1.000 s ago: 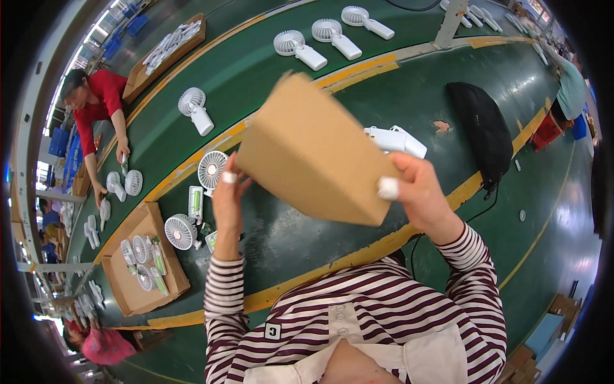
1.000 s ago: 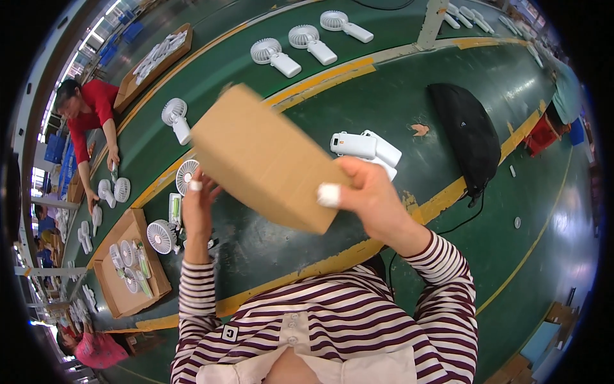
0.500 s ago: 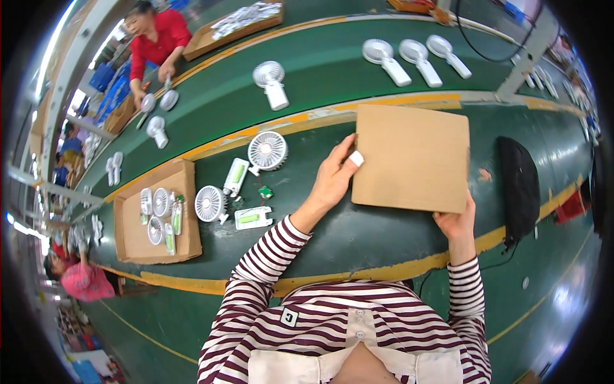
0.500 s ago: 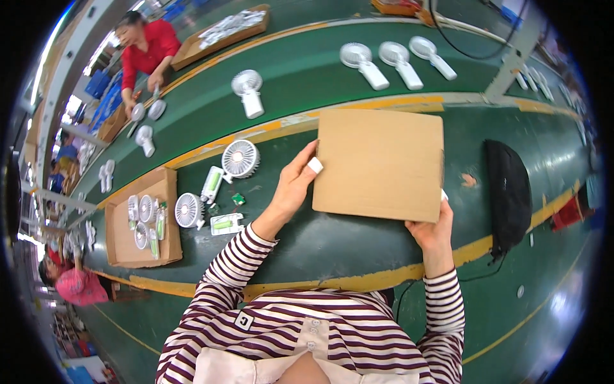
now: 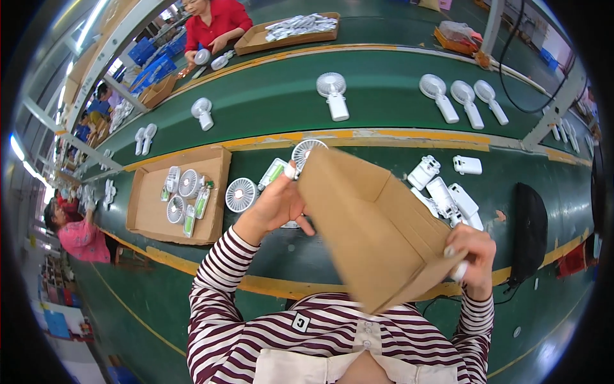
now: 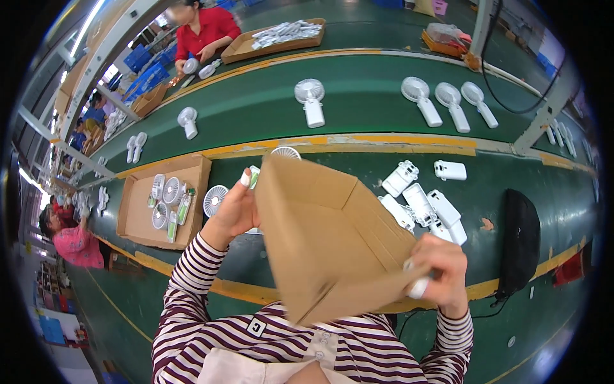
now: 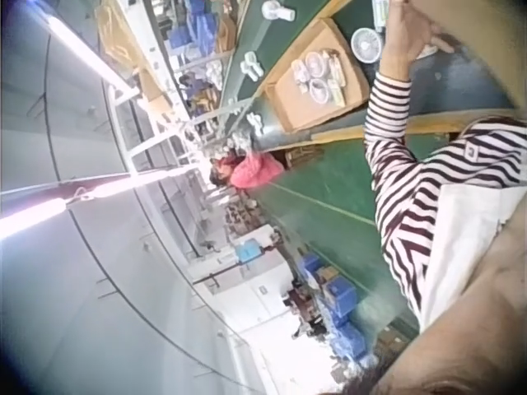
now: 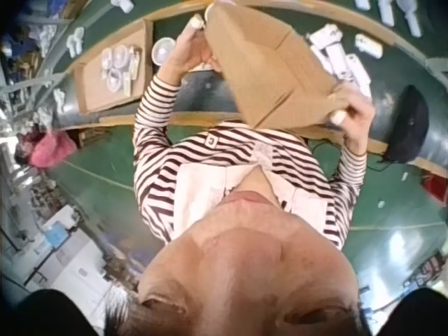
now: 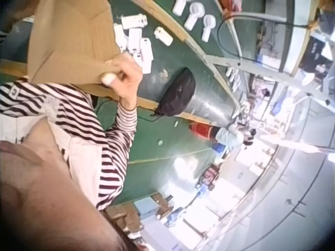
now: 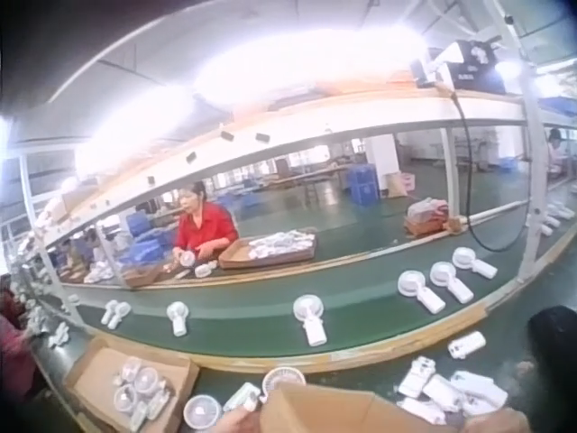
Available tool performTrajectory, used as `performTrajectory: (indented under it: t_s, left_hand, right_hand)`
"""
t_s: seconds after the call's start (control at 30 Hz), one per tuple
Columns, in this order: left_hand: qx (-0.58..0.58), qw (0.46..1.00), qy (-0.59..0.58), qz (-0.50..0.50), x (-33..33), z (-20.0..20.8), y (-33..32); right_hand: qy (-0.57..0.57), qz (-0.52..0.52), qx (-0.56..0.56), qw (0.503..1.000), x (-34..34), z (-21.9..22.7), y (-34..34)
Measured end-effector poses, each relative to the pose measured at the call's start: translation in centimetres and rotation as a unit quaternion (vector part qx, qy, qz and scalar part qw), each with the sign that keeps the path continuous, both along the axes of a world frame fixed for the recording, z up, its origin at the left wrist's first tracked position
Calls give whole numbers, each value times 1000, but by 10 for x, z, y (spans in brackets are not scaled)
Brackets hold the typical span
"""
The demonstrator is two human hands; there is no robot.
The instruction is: The person assembles portable electric fans by fitting the internal wiring and circuit boards into the handle casings, snapping the back covers closed by hand, and placing the assembled fans onto a conveyor belt.
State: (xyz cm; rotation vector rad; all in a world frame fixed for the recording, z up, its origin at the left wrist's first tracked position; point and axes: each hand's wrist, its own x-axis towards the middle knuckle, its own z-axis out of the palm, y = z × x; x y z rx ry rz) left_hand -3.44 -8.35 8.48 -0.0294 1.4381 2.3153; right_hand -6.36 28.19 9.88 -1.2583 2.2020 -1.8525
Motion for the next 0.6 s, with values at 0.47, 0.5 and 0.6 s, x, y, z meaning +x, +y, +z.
performTrajectory:
  t_s: [0.47,0.5,0.6]
  left_hand:
    - [-32,980,-58,-190,41,-17,-84]
    - [-34,976,-67,-203,39,-24,-91]
    - [12,988,-97,-123,31,-27,-95]
  right_hand:
    - [177,334,224,898,-31,64,-58]
    - [180,335,223,898,-33,67,-62]
    - [194,213,180,940,-37,73,-72]
